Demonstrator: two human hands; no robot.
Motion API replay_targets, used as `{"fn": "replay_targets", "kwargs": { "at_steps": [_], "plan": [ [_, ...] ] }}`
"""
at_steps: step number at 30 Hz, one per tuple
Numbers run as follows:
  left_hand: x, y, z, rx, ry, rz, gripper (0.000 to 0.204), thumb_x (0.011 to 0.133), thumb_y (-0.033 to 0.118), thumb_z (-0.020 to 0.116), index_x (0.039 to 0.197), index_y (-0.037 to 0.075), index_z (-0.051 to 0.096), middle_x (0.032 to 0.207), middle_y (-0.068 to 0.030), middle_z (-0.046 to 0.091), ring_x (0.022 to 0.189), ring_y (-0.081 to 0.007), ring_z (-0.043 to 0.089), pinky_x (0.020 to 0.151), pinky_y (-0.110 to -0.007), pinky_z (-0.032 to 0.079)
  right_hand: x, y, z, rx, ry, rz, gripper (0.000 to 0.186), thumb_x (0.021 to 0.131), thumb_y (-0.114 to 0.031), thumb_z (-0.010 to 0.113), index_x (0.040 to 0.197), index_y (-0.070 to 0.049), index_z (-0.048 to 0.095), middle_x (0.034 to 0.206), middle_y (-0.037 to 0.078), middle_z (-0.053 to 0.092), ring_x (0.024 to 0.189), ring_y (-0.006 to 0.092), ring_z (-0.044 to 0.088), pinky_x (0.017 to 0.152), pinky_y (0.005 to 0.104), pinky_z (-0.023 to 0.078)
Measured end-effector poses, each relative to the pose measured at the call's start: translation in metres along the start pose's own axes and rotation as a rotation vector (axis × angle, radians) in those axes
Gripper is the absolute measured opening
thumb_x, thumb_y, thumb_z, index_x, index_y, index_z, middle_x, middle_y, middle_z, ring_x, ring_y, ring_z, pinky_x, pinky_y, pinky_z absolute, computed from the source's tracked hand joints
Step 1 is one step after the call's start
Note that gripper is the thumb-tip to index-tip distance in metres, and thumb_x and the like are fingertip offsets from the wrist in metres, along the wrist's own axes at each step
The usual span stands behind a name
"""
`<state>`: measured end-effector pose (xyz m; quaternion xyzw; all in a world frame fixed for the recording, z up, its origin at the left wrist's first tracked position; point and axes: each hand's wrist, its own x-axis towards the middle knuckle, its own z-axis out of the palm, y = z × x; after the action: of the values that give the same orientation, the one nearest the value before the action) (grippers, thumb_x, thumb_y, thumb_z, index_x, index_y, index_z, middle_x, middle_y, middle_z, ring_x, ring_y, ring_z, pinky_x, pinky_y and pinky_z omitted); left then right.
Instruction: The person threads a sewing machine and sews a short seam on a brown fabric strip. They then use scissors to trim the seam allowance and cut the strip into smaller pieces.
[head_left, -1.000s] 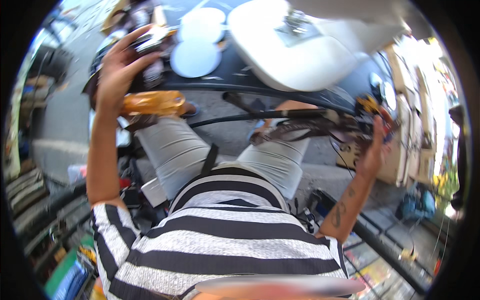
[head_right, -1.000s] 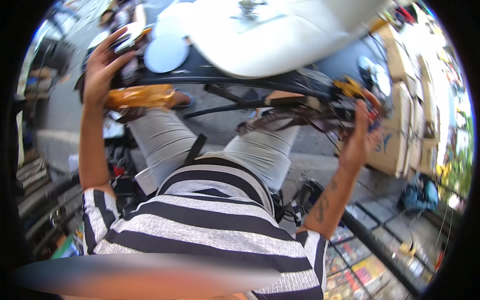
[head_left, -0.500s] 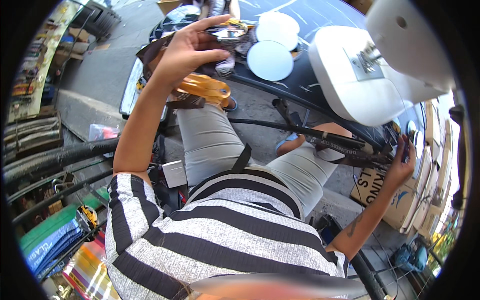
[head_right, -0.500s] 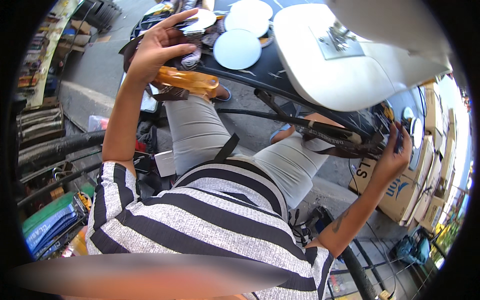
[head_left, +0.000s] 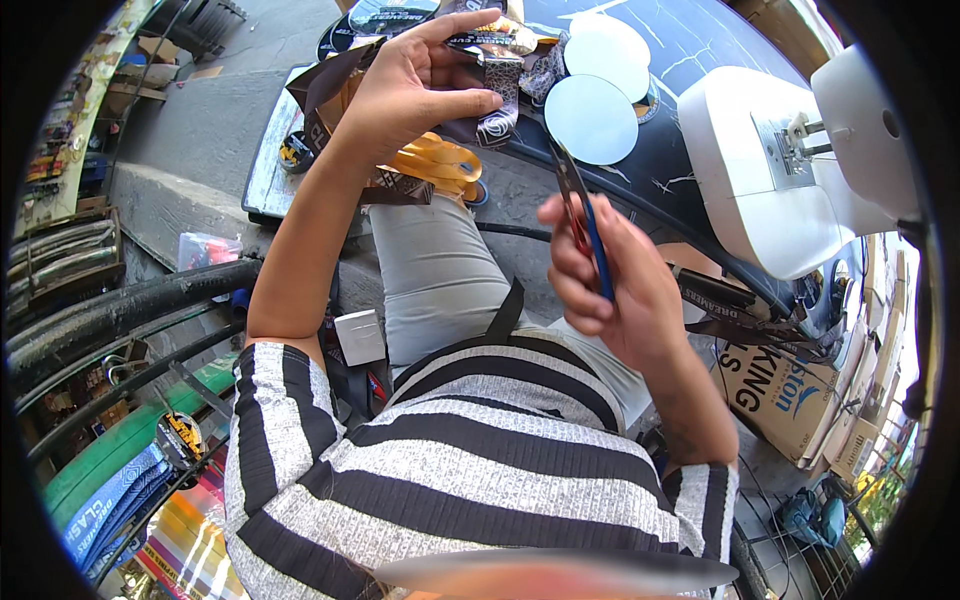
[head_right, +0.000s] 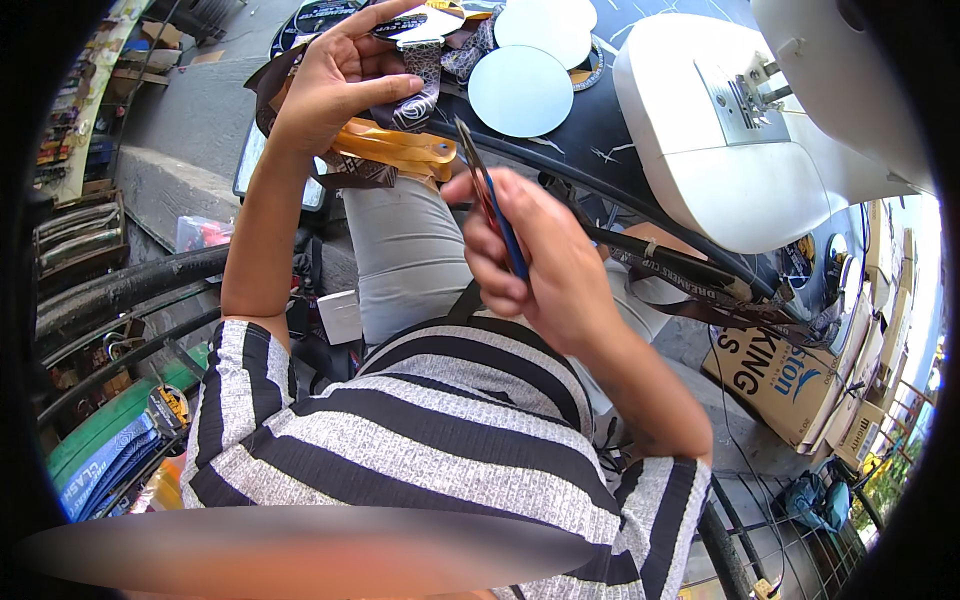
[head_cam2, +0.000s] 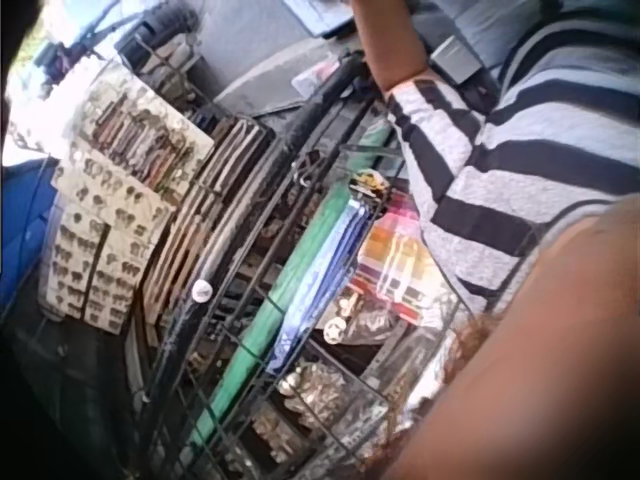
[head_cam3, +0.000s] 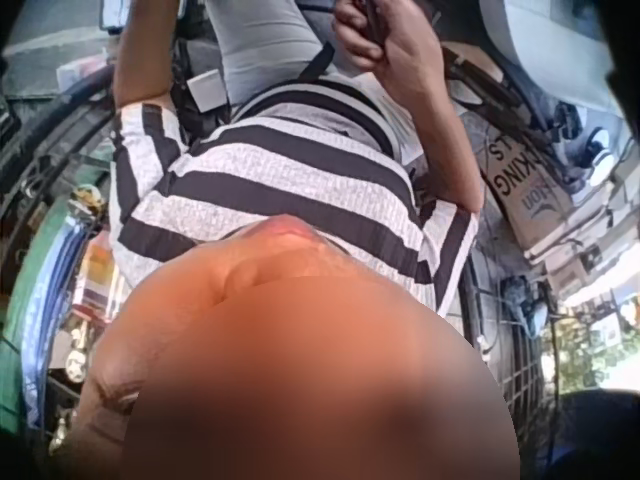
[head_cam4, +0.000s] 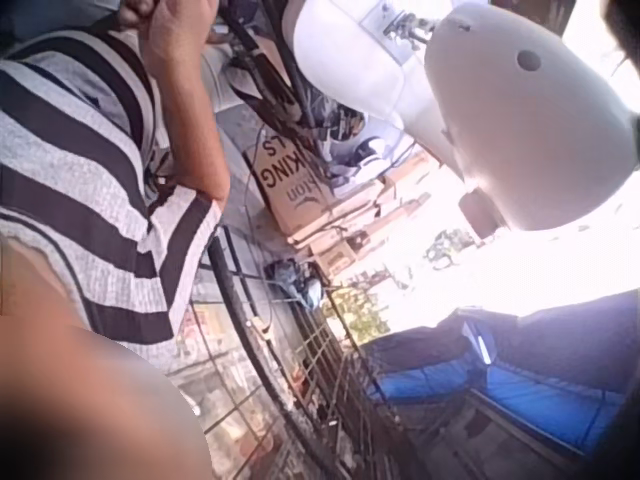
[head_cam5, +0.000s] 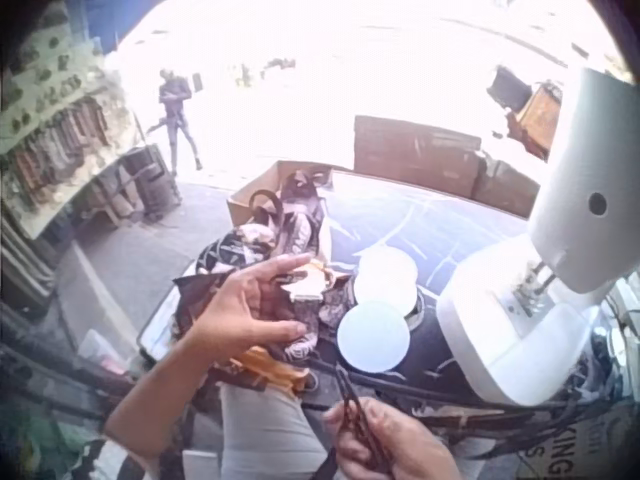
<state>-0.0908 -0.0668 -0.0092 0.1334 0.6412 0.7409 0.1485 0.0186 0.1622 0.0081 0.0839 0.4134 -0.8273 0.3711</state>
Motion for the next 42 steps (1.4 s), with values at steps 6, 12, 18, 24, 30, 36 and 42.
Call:
{"fn": "replay_targets", "kwargs": {
  "at_steps": [6, 12, 18, 24, 30, 36, 42],
  "plan": [
    [-0.002, 0.001, -0.005, 0.063, 0.052, -0.072, 0.077, 0.075, -0.009, 0.072, 0.143, 0.004, 0.040, 0.108, -0.0057, 0.065, 0.090, -0.0089, 0.063, 0.080, -0.023, 0.053, 0.043, -0.025, 0.003, 0.169, -0.021, 0.138, 0.048, 0.105, -0.042, 0.034, 0.128, -0.002, 0.048, 0.066, -0.005, 0.032, 0.044, 0.0004, 0.024, 0.033, 0.0160, 0.019],
    [-0.004, 0.003, -0.002, 0.071, 0.078, -0.070, 0.077, 0.075, -0.010, 0.072, 0.143, 0.004, 0.039, 0.104, -0.0062, 0.067, 0.089, -0.0093, 0.063, 0.079, -0.023, 0.053, 0.046, -0.039, 0.006, 0.183, -0.010, 0.158, 0.043, 0.105, -0.037, 0.036, 0.122, -0.001, 0.050, 0.070, -0.003, 0.038, 0.047, 0.0011, 0.028, 0.037, 0.0146, 0.022],
    [-0.002, -0.006, -0.005, 0.025, 0.080, -0.004, 0.077, 0.075, -0.013, 0.070, 0.143, 0.000, 0.038, 0.101, -0.0084, 0.067, 0.088, -0.0095, 0.063, 0.078, -0.023, 0.053, 0.047, -0.047, 0.012, -0.170, 0.107, 0.089, 0.043, 0.104, -0.037, 0.036, 0.120, 0.000, 0.051, 0.070, -0.003, 0.044, 0.046, 0.0006, 0.029, 0.036, 0.0148, 0.025],
    [-0.001, -0.013, -0.008, -0.003, 0.066, 0.063, 0.076, 0.074, -0.014, 0.070, 0.142, -0.002, 0.037, 0.101, -0.0082, 0.066, 0.087, -0.0096, 0.063, 0.078, -0.023, 0.052, 0.053, -0.053, 0.016, -0.300, 0.141, 0.140, 0.040, 0.103, -0.035, 0.040, 0.117, 0.000, 0.053, 0.069, -0.001, 0.047, 0.047, 0.0017, 0.031, 0.039, 0.0165, 0.026],
    [-0.005, -0.008, -0.008, 0.014, 0.076, 0.027, 0.076, 0.074, -0.013, 0.071, 0.141, -0.003, 0.038, 0.102, -0.0074, 0.066, 0.087, -0.0092, 0.062, 0.078, -0.023, 0.052, 0.057, -0.052, 0.023, -0.296, 0.176, 0.140, 0.040, 0.105, -0.036, 0.037, 0.119, -0.002, 0.052, 0.067, -0.006, 0.039, 0.044, -0.0012, 0.027, 0.034, 0.0131, 0.024],
    [-0.004, -0.008, -0.005, 0.016, 0.096, 0.025, 0.075, 0.074, -0.012, 0.071, 0.141, -0.002, 0.039, 0.102, -0.0061, 0.066, 0.088, -0.0089, 0.062, 0.078, -0.022, 0.052, 0.058, -0.052, 0.022, -0.258, 0.169, 0.151, 0.039, 0.104, -0.037, 0.038, 0.116, -0.003, 0.053, 0.068, -0.006, 0.038, 0.044, -0.0013, 0.027, 0.034, 0.0133, 0.023],
    [-0.001, -0.017, -0.011, 0.028, 0.060, 0.099, 0.075, 0.074, -0.011, 0.072, 0.141, -0.003, 0.039, 0.101, -0.0059, 0.066, 0.086, -0.0091, 0.062, 0.078, -0.022, 0.052, 0.059, -0.051, 0.020, -0.274, 0.171, 0.137, 0.038, 0.103, -0.038, 0.040, 0.115, -0.004, 0.053, 0.068, -0.007, 0.038, 0.044, -0.0012, 0.027, 0.034, 0.0134, 0.022]
  ]
}}
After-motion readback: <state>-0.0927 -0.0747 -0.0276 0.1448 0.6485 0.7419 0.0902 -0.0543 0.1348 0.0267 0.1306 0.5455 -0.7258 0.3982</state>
